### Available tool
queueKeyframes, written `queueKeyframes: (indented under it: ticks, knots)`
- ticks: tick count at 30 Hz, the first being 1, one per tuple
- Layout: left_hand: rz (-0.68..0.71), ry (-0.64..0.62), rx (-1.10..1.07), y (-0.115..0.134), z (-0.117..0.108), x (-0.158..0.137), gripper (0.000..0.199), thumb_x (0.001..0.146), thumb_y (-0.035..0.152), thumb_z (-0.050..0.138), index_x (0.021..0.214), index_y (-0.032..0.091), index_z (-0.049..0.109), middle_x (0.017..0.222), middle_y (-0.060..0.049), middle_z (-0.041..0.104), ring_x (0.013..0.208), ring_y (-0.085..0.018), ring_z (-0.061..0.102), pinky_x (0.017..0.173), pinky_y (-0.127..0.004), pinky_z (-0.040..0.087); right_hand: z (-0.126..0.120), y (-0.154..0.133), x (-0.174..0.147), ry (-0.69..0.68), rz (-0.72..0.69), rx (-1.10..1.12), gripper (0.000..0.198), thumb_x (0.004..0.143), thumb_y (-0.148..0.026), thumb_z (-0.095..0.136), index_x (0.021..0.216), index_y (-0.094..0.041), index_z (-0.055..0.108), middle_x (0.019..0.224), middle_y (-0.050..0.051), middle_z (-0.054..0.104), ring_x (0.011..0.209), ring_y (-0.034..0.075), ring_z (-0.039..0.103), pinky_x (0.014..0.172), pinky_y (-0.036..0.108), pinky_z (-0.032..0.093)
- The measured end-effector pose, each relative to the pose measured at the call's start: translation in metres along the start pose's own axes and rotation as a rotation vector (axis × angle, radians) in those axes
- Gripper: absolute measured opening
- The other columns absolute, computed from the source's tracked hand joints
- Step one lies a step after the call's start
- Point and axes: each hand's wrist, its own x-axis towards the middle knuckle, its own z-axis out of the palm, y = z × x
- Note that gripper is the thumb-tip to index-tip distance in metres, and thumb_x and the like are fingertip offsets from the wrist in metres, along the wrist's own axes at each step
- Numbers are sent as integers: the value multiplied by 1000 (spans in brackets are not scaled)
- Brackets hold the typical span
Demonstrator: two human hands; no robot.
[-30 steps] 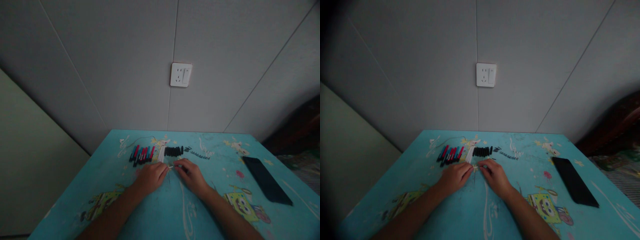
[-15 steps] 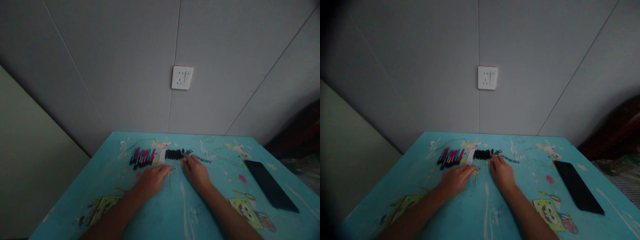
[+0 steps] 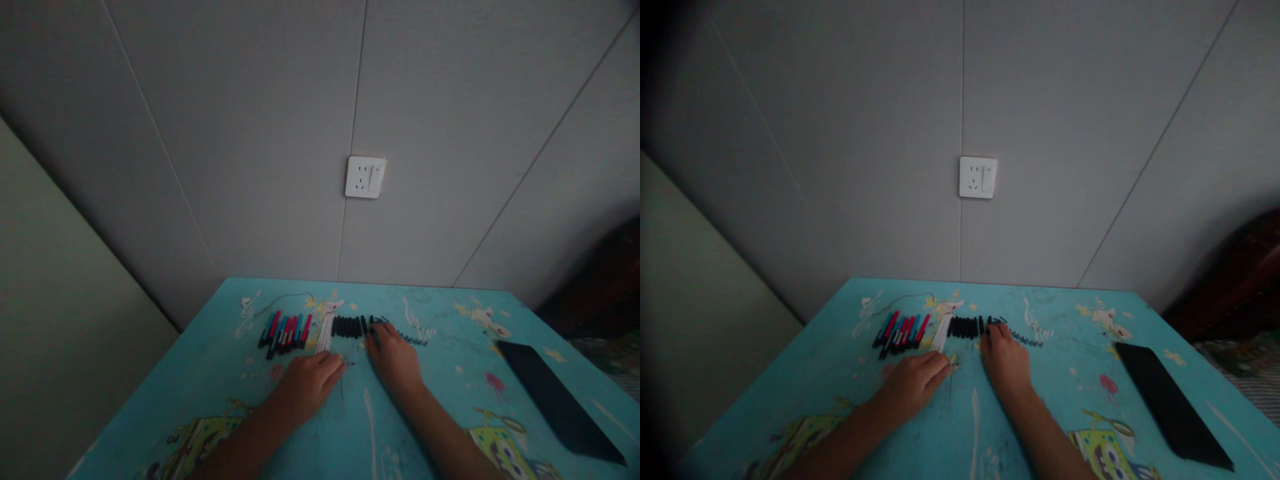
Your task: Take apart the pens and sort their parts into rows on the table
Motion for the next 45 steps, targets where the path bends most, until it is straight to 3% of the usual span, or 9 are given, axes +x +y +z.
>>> queueKeyframes:
  ticks: [6,12,20,34,40,45]
  knots:
    - [-7,-11,15,4,-4,0,29,102,33,35,86,21,56,75,0,64,70,-15,64,61,-24,42,2,4,3,5,5,51,25,98,-30,44,114,-26,63,111,4,65,83,17,69,71,26,49]
    - [-6,-15,20,2,-3,0,29,102,33,36,86,21,56,75,0,66,69,-15,65,61,-24,43,0,5,5,-43,25,80,28,97,-25,43,115,-26,65,112,5,66,88,16,69,76,23,48]
    - [-42,4,-45,-2,-1,0,27,101,32,38,120,27,57,98,-1,73,84,-16,70,72,-24,51,1,9,4,-5,24,84,29,96,-22,44,116,-24,65,114,5,67,89,17,69,80,25,50]
    - [-140,-34,-20,-2,-10,-1,25,100,28,39,105,26,64,86,-1,71,79,-15,68,68,-20,47,-2,18,3,103,4,219,32,96,-21,42,118,-23,65,116,7,66,93,20,68,88,31,52]
    - [-162,-40,5,-5,-10,0,26,100,30,38,108,28,63,87,-1,71,79,-16,69,68,-21,47,-14,19,-4,194,-71,510,30,96,-29,45,112,-20,68,110,10,68,92,22,67,87,36,53]
    - [-128,10,1,-10,-9,2,28,99,30,39,113,27,64,88,-3,71,81,-16,68,72,-22,50,-24,9,-25,61,-146,842,24,94,-35,53,103,-22,71,104,10,69,87,21,67,76,32,55]
